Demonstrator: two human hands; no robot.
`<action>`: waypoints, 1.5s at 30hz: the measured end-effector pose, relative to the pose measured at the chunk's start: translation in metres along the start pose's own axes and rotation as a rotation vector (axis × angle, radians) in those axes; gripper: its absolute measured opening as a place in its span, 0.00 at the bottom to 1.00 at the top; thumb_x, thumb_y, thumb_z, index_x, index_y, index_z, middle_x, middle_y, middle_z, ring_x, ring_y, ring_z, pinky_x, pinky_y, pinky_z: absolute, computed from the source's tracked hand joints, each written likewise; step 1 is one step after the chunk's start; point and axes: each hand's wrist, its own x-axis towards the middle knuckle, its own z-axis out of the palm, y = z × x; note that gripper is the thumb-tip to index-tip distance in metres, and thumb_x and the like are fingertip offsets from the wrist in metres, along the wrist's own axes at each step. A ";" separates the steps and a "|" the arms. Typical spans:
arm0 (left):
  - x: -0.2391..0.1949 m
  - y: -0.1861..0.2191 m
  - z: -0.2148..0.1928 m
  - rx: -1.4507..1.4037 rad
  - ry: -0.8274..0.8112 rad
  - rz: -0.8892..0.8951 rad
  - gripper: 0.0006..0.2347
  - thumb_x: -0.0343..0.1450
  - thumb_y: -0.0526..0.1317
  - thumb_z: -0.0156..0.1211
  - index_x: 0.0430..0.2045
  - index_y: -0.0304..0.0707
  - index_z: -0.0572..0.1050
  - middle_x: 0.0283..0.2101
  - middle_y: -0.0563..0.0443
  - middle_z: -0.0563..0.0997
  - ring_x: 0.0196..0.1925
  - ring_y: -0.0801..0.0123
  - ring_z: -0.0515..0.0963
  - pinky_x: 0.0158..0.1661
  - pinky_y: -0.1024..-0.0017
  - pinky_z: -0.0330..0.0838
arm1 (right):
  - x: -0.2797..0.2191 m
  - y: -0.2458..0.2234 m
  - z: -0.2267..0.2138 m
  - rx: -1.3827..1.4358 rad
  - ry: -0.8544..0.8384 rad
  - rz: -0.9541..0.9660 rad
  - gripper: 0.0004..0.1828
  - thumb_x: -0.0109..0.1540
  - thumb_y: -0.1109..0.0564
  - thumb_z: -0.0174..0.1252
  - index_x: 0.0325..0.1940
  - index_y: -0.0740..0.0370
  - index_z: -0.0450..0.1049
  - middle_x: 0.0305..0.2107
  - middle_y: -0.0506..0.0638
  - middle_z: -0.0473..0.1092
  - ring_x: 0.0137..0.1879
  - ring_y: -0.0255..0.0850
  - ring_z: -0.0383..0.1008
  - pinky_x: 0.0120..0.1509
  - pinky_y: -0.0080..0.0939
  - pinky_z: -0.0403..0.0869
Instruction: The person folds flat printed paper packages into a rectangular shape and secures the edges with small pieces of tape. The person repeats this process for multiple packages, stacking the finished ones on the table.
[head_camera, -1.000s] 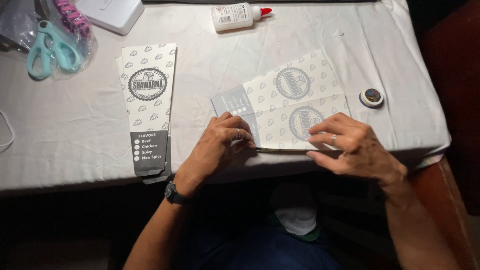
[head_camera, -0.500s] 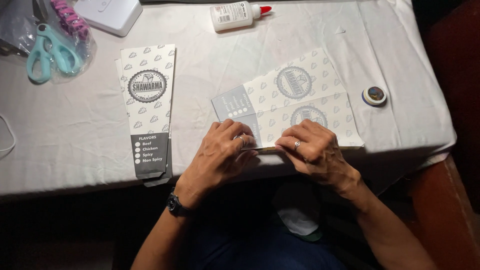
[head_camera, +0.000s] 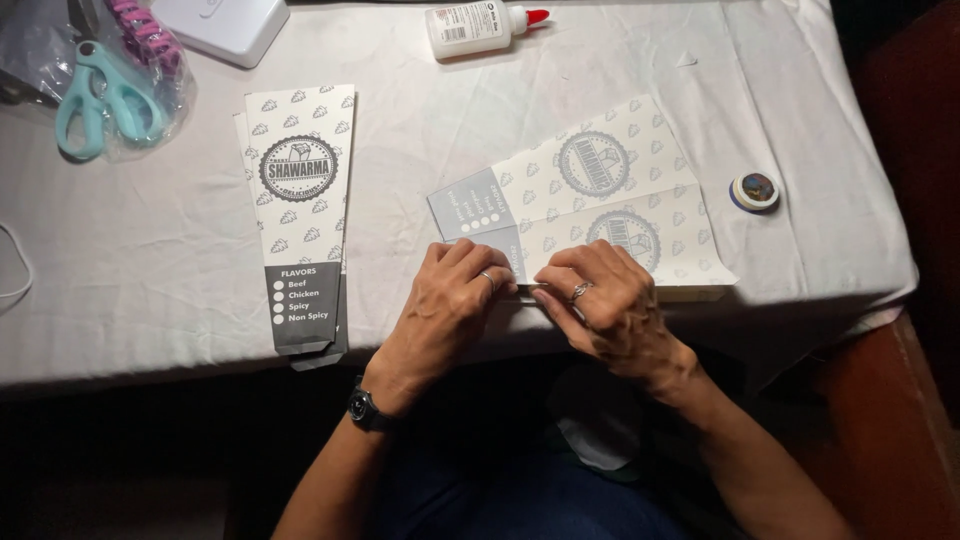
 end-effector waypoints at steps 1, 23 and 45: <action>-0.002 -0.001 0.002 0.020 0.005 0.024 0.05 0.73 0.35 0.61 0.26 0.42 0.78 0.33 0.55 0.78 0.37 0.65 0.78 0.42 0.68 0.70 | -0.002 0.002 0.004 -0.009 0.018 -0.020 0.04 0.64 0.54 0.63 0.40 0.54 0.79 0.33 0.45 0.71 0.36 0.41 0.70 0.41 0.41 0.72; -0.015 -0.004 -0.035 -0.263 0.075 -0.241 0.06 0.70 0.34 0.67 0.23 0.35 0.78 0.35 0.50 0.80 0.39 0.60 0.81 0.42 0.69 0.78 | 0.000 -0.010 0.003 0.085 0.096 0.091 0.08 0.65 0.55 0.64 0.31 0.55 0.79 0.31 0.44 0.71 0.40 0.43 0.70 0.47 0.41 0.68; -0.010 -0.013 -0.022 -0.381 0.043 -0.594 0.08 0.65 0.38 0.73 0.19 0.33 0.82 0.32 0.45 0.77 0.32 0.56 0.83 0.34 0.69 0.77 | 0.042 0.013 -0.010 0.575 -0.305 0.606 0.05 0.51 0.64 0.72 0.28 0.56 0.85 0.14 0.49 0.73 0.24 0.38 0.75 0.31 0.37 0.74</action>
